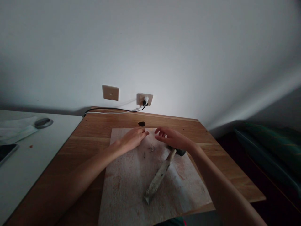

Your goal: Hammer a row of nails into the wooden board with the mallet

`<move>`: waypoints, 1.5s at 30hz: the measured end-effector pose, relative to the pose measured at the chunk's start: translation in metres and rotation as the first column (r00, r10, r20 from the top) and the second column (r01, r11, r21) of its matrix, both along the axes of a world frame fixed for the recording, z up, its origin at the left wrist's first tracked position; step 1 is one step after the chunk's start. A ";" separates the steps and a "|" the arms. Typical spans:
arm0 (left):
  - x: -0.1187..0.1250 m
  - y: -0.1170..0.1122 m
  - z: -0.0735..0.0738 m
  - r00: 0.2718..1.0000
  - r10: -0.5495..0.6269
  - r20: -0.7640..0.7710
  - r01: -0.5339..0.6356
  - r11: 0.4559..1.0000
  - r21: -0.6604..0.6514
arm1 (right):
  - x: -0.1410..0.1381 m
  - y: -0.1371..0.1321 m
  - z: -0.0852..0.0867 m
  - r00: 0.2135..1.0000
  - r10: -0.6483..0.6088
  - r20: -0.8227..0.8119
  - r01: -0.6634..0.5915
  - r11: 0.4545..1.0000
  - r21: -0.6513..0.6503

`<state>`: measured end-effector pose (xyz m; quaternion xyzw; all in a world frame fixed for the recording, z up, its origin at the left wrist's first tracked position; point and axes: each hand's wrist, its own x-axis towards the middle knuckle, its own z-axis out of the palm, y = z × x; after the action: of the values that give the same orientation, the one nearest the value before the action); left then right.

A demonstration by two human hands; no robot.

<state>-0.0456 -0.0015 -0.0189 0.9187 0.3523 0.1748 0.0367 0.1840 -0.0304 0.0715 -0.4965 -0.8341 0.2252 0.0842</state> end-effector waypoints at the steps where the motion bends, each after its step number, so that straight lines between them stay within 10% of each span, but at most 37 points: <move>1: 0.001 0.001 0.002 1.000 0.008 -0.012 -0.008 1.000 0.012 | 0.005 -0.001 -0.001 0.999 -0.009 -0.032 0.009 1.000 0.007; 15: -0.013 -0.013 0.034 0.992 0.116 -0.045 -0.117 0.993 -0.009 | 0.056 -0.054 -0.024 0.931 -0.184 -0.315 0.277 0.919 0.280; 25: -0.079 -0.057 0.048 0.947 0.282 -0.152 -0.298 0.950 -0.098 | 0.117 -0.144 -0.110 0.837 -0.465 -0.289 0.545 0.751 0.371; 32: -0.095 -0.117 0.013 0.822 0.550 -0.148 -0.558 0.829 -0.022 | 0.146 -0.169 -0.134 0.811 -0.549 -0.203 0.583 0.728 0.360; 45: -0.068 -0.129 -0.011 0.726 0.687 0.046 -0.683 0.727 -0.079 | 0.136 -0.171 -0.143 0.773 -0.587 -0.240 0.633 0.688 0.354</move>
<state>-0.1131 -0.1310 -0.0297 0.7157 0.6694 0.1989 0.0082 0.3199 -0.2009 -0.0718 -0.7029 -0.6431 0.0278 0.3027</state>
